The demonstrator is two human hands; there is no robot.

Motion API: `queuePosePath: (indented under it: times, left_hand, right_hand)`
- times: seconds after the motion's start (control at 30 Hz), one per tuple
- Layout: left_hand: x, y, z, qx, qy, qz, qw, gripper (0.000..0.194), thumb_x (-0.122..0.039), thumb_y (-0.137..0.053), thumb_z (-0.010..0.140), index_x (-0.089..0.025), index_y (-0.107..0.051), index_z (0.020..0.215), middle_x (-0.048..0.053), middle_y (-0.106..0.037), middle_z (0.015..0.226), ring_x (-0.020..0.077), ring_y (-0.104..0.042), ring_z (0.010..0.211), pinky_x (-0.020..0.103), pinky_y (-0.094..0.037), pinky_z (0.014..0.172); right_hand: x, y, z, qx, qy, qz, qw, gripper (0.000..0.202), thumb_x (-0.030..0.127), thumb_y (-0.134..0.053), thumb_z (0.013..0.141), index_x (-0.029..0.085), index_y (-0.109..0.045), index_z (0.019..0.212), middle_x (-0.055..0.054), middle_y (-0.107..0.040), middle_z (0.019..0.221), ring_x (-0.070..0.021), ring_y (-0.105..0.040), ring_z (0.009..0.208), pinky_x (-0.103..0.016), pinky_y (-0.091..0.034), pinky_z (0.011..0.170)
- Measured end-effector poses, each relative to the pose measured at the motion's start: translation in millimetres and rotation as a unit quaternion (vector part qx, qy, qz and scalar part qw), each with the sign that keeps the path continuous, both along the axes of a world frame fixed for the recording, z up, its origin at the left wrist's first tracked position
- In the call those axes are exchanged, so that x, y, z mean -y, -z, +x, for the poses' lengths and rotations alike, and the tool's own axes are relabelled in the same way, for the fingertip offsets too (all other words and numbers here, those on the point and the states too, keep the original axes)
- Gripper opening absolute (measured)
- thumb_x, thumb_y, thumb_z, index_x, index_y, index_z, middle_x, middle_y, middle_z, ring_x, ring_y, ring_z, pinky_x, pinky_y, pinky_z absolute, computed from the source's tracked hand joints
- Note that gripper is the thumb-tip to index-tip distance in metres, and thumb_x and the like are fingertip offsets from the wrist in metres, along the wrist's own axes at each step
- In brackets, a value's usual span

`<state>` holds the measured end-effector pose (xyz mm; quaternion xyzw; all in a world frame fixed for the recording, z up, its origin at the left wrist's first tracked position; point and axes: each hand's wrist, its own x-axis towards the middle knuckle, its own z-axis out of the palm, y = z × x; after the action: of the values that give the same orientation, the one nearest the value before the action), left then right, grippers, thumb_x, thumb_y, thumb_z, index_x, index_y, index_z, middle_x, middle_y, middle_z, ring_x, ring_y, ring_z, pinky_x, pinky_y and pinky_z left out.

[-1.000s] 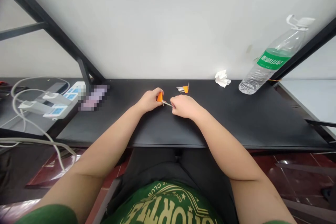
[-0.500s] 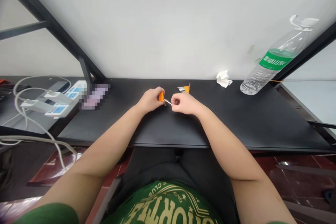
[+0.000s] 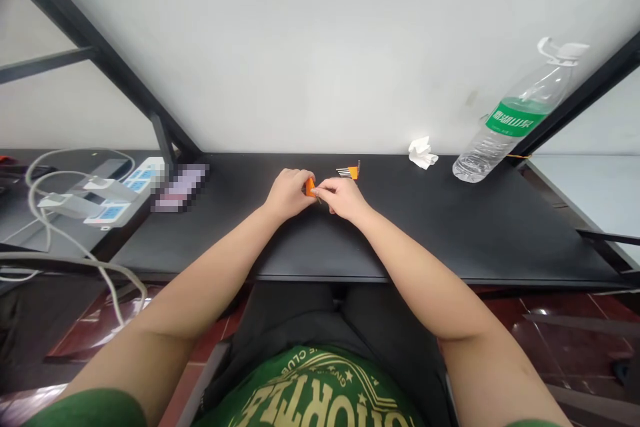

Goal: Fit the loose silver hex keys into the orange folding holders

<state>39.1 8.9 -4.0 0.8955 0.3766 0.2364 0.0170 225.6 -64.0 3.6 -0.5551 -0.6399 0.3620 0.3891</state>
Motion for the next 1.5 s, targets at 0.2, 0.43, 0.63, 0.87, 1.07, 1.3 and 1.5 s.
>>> queuePosePath:
  times: [0.2, 0.43, 0.63, 0.87, 1.07, 1.3, 1.5]
  left_hand:
    - [-0.7, -1.0, 1.6, -0.001, 0.006, -0.037, 0.999, 0.03, -0.031, -0.075, 0.084, -0.022, -0.064, 0.11, 0.006, -0.074, 0.092, 0.0267, -0.071, 0.091, 0.039, -0.048, 0.094]
    - [-8.8, -1.1, -7.2, 0.049, 0.009, -0.11, 0.993, 0.037, -0.023, -0.073, 0.084, -0.025, -0.061, 0.119, 0.001, -0.074, 0.093, 0.0223, -0.073, 0.091, 0.032, -0.05, 0.086]
    - [-10.7, -1.4, -8.7, 0.048, 0.013, -0.137, 0.989, 0.037, -0.024, -0.076, 0.079, -0.025, -0.063, 0.114, 0.001, -0.075, 0.094, 0.0219, -0.073, 0.087, 0.031, -0.051, 0.082]
    - [-8.4, -3.2, -6.9, 0.016, 0.03, -0.116, 0.993, 0.029, -0.029, -0.075, 0.082, -0.024, -0.064, 0.109, 0.003, -0.074, 0.095, 0.0227, -0.071, 0.085, 0.032, -0.05, 0.078]
    - [-6.3, -3.3, -5.7, -0.015, 0.033, -0.092, 0.995, 0.027, -0.029, -0.075, 0.082, -0.023, -0.064, 0.106, 0.004, -0.073, 0.093, 0.0242, -0.069, 0.084, 0.033, -0.049, 0.078]
    - [-4.8, -2.9, -4.4, -0.044, 0.042, -0.067, 0.996, 0.027, -0.029, -0.074, 0.084, -0.022, -0.065, 0.108, 0.006, -0.074, 0.094, 0.026, -0.07, 0.087, 0.035, -0.048, 0.081]
    - [-0.3, 0.1, 1.7, -0.095, 0.027, -0.016, 0.995, 0.029, -0.03, -0.071, 0.085, -0.019, -0.066, 0.111, 0.012, -0.072, 0.094, 0.0305, -0.069, 0.093, 0.043, -0.046, 0.089]
  right_hand:
    - [-3.5, -9.0, 14.8, 0.18, 0.006, 0.09, 0.98, 0.028, 0.043, -0.061, 0.098, 0.023, -0.079, 0.09, -0.002, -0.076, 0.085, -0.0176, -0.064, 0.075, -0.03, -0.046, 0.075]
    - [-11.0, -15.0, 55.3, 0.386, 0.004, 0.012, 0.922, 0.015, 0.021, -0.063, 0.09, 0.021, -0.078, 0.087, -0.008, -0.073, 0.105, -0.0229, -0.065, 0.096, -0.03, -0.044, 0.074]
    - [-1.9, -19.6, 38.5, 0.47, -0.02, -0.075, 0.879, 0.003, 0.016, -0.068, 0.082, 0.019, -0.07, 0.082, -0.013, -0.073, 0.097, -0.0255, -0.066, 0.083, -0.033, -0.041, 0.065]
    - [9.0, -28.4, 23.5, 0.378, -0.057, -0.01, 0.924, 0.004, 0.018, -0.063, 0.084, 0.022, -0.063, 0.084, -0.003, -0.068, 0.081, -0.0178, -0.058, 0.07, -0.028, -0.038, 0.064]
    - [5.0, -20.1, 22.5, 0.269, -0.098, 0.092, 0.954, 0.011, 0.017, -0.056, 0.093, 0.02, -0.067, 0.094, -0.003, -0.069, 0.087, -0.0169, -0.06, 0.079, -0.028, -0.042, 0.074]
    - [2.5, -17.9, 20.7, 0.309, -0.11, 0.149, 0.933, 0.023, 0.016, -0.052, 0.1, 0.018, -0.073, 0.092, -0.007, -0.069, 0.092, -0.0192, -0.061, 0.088, -0.03, -0.044, 0.081]
    - [7.6, -19.6, 9.9, 0.39, -0.083, 0.121, 0.909, 0.03, 0.021, -0.047, 0.105, 0.016, -0.077, 0.101, -0.012, -0.066, 0.103, -0.0212, -0.06, 0.091, -0.032, -0.043, 0.081]
